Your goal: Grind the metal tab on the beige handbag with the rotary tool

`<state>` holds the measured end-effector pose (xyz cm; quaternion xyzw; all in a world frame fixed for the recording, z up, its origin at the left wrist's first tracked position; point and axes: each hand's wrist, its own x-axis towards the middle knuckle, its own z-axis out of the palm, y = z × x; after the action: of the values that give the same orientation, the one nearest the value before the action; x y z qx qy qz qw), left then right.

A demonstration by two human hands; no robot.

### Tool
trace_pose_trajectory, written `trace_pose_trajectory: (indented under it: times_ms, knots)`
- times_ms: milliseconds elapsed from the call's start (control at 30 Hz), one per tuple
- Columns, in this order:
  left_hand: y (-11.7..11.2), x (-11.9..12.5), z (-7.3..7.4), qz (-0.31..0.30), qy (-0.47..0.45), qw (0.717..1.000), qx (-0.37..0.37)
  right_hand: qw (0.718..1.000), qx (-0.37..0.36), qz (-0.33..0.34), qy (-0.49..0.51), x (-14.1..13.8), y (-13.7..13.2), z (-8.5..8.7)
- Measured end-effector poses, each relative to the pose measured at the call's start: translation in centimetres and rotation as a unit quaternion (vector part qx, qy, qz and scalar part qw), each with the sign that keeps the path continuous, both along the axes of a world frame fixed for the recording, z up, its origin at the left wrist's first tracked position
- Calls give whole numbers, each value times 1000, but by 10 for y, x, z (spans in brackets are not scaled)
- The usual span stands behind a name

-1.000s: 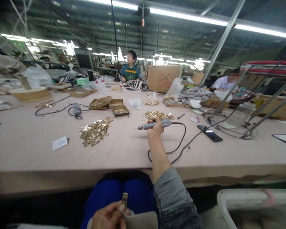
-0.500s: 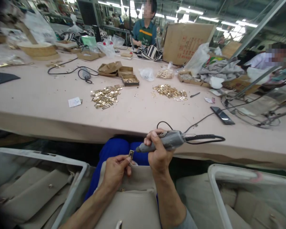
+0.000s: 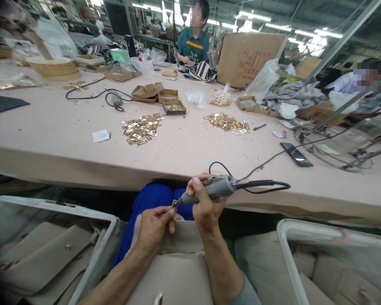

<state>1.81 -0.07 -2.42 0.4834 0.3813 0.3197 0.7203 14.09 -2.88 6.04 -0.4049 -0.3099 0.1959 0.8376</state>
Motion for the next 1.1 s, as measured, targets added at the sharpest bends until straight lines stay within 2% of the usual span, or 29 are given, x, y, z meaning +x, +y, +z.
trace_pose_trajectory:
  times_ms: [133,267,367,467,567,733,833,900,1033,1100]
  knots:
    - [1,-1,1,0,2,1000,-7,999,-14,7,-36,-2,2,-3]
    - [1,-2,3,-4,5,1000,-7,993,-64,33,-96,-2,0,-6]
    - [1,-3,2,-6,-1,1000,5,978,-113,69,-164,-2,-1,-2]
    - [0,-4,1,-11,-2,1000,23,962,-127,102,-218,-3,1,7]
    - [0,-7,0,-12,-2,1000,24,957,-124,129,-228,-3,5,10]
    - [-1,-11,0,-16,-4,1000,17,960,-127,157,-192,4,6,-2]
    - [-1,-11,0,-24,-10,999,31,964,-113,173,-167,6,3,-6]
    - [0,-11,-3,-26,-17,999,44,965,-94,185,-162,6,1,-2]
    - [4,-6,-16,-34,-11,999,33,966,15,225,-125,17,1,24]
    - [7,-4,-23,-31,-4,999,34,974,73,205,-63,32,9,42]
